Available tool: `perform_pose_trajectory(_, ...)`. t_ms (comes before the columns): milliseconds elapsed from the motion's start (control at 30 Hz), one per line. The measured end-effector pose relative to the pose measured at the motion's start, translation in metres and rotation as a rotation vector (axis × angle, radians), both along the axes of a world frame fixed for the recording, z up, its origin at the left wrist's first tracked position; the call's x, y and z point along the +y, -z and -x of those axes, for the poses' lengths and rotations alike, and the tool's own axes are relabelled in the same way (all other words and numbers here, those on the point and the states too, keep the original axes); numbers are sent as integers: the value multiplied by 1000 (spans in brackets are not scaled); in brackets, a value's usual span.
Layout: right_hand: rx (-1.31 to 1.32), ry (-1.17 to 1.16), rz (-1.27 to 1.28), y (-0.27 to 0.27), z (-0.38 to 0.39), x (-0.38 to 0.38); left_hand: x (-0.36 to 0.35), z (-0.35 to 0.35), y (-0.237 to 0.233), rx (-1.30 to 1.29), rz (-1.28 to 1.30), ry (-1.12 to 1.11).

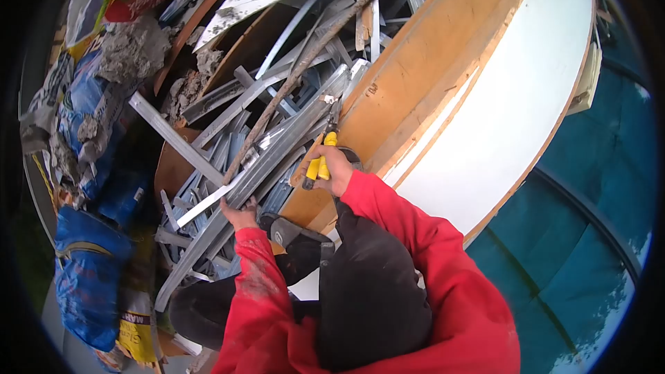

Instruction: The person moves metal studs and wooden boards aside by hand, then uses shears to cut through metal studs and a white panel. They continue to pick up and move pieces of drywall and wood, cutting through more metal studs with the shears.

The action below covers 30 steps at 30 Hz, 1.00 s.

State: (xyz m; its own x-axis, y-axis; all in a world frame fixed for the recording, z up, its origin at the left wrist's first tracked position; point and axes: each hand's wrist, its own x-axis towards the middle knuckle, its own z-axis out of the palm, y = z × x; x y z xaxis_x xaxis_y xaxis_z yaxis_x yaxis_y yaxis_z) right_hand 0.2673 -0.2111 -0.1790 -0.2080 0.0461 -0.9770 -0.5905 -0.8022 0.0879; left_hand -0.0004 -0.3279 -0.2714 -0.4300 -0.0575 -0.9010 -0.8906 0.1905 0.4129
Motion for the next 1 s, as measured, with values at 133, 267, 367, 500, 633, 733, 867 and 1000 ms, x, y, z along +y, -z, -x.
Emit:
perform_pose_trajectory(133, -35, 19, 27, 14, 3, -2, 16, -1, -30, 67, -67, 112)
perform_pose_trajectory(267, -35, 20, 1, 28, 3, -6, 44, -20, -70, 156, -45, 125)
perform_pose_trajectory(367, -109, 52, 11, 26, 7, 1, 75, -26, -97, 329, -88, 153)
perform_pose_trajectory(500, -92, 5, -21, 33, 0, 5, 111, -9, -91, 443, -238, 99)
perform_pose_trajectory(633, -46, 31, -20, 32, -5, 9, 146, -8, -96, 445, -241, 39)
perform_pose_trajectory(733, -60, 56, -32, 32, -2, 9, 175, -19, -113, 514, -290, 112)
perform_pose_trajectory(867, -78, 13, -46, 33, 1, 10, 203, -22, -125, 541, -343, 161)
perform_pose_trajectory(1000, -93, 74, -68, 35, 1, 11, 241, -35, -144, 594, -382, 203)
